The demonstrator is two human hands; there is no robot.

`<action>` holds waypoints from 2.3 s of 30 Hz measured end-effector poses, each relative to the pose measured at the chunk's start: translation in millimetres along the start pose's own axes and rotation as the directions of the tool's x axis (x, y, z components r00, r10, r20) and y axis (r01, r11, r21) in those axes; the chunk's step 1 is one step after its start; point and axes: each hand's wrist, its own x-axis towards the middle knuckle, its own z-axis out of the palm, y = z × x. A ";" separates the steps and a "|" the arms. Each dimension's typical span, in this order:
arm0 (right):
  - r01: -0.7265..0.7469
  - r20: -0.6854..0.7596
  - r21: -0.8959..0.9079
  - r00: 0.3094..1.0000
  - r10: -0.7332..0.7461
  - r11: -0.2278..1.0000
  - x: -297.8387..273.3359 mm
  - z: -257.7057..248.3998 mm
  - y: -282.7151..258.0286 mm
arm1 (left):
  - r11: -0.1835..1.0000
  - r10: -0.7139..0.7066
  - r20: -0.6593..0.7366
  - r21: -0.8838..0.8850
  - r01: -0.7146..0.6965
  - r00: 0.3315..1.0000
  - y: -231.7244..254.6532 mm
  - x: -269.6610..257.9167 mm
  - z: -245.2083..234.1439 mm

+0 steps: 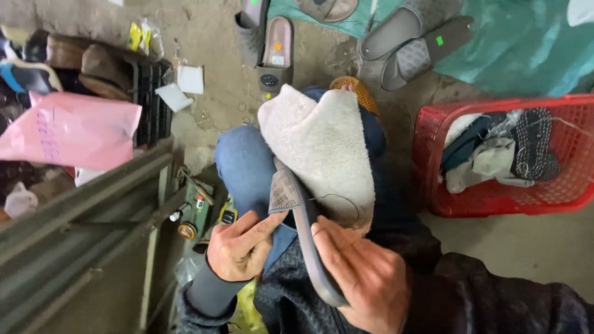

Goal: Hand-stitching a sandal strap to the sole and using a lighter to finish the thread ends.

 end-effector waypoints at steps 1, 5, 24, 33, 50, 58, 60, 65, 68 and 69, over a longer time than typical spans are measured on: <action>-0.006 -0.033 -0.064 0.999 0.004 0.998 4.3 2.0 -3.3 | 1.000 0.029 0.002 -0.011 -0.029 1.000 -5.9 3.2 1.1; -0.069 -0.102 -0.143 0.993 0.054 0.987 10.9 9.6 -7.2 | 0.994 0.063 -0.054 -0.082 -0.068 0.997 -4.0 28.0 3.0; 0.183 0.063 -0.224 0.983 -0.173 0.957 54.1 16.1 50.9 | 0.981 -0.190 -0.204 0.010 0.196 0.961 2.5 3.1 6.4; -0.057 0.165 0.330 0.986 0.002 0.942 50.7 -3.7 47.0 | 0.996 -0.093 -0.191 -0.014 0.092 0.977 2.2 17.4 6.4; -0.095 0.195 0.170 0.979 0.061 0.981 55.1 41.9 61.2 | 0.981 -0.094 -0.303 0.136 0.141 0.948 0.1 15.2 22.1; -0.114 0.158 0.154 0.983 0.089 0.981 56.0 30.1 73.0 | 0.987 -0.092 -0.342 0.091 0.131 0.935 -7.5 20.2 21.2; -0.149 0.173 0.214 0.978 0.113 0.965 54.5 29.1 76.0 | 0.994 -0.087 -0.345 0.032 0.105 0.935 -14.7 13.4 27.3; -0.141 0.108 0.251 0.987 0.118 0.958 61.0 34.1 69.0 | 0.938 -0.188 -0.425 0.190 0.290 0.886 -35.5 -2.4 43.4; -0.123 0.087 0.247 0.991 0.105 0.961 67.5 30.7 63.5 | 0.846 -0.407 -0.433 0.152 0.510 0.804 -26.7 -6.4 27.8; -0.121 0.089 0.250 0.991 0.102 0.961 65.3 34.2 66.8 | 0.844 -0.409 -0.435 0.153 0.514 0.802 -29.6 -14.6 25.8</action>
